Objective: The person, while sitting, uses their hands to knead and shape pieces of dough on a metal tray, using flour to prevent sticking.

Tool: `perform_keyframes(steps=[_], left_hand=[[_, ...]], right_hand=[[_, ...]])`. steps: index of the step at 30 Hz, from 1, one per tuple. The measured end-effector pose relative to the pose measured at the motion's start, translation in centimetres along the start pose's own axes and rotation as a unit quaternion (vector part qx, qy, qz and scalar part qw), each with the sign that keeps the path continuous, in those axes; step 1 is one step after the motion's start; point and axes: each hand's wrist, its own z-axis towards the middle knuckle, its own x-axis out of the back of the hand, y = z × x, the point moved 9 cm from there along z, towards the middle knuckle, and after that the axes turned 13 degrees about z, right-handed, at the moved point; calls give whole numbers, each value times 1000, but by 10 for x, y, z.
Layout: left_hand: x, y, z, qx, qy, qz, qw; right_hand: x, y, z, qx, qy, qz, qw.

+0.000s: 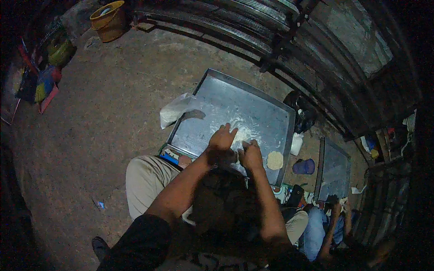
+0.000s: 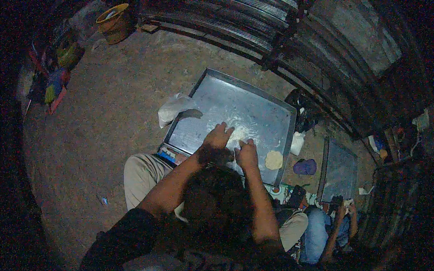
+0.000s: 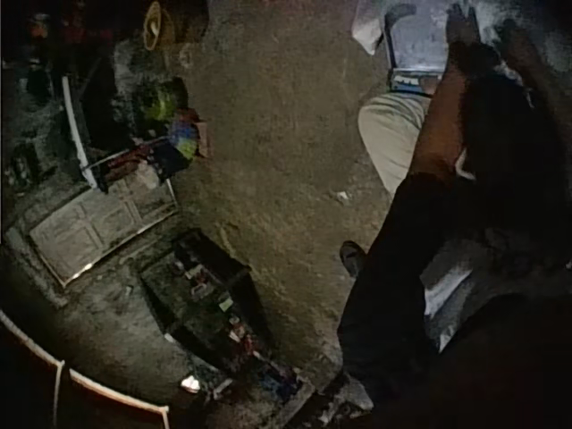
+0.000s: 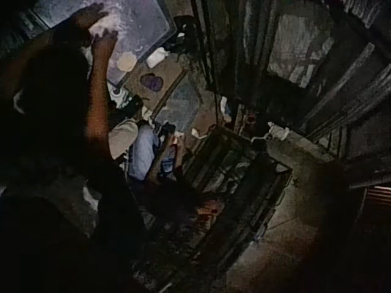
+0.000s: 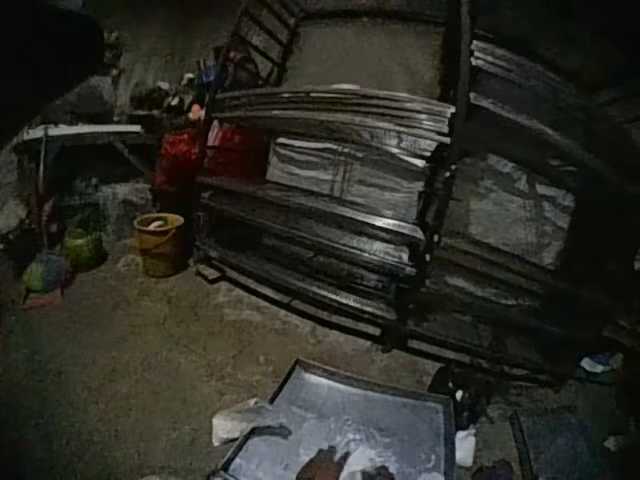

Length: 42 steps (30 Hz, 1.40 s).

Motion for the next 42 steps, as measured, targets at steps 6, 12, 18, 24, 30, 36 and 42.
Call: perform_keyframes(steps=[6,12,18,24,30,36,42], left_hand=[[-10,-29,2,123,-64,-15,990],[-5,-52,6,153,15,-80,985],[1,-36,0,160,-225,-38,960],[-21,-45,-1,128,-119,-24,984],[-12,-52,1,151,-6,-19,988],[-4,-77,0,224,78,-143,961],[-49,-83,-55,207,33,-218,953]], right_hand=[[22,1,-3,-120,-11,66,991],[-7,35,-22,-235,-62,27,970],[-17,16,28,-72,34,127,989],[6,-4,56,-73,112,183,974],[-9,6,23,-250,50,32,967],[-37,-2,66,-105,102,16,989],[-27,-8,95,-81,108,110,985]])
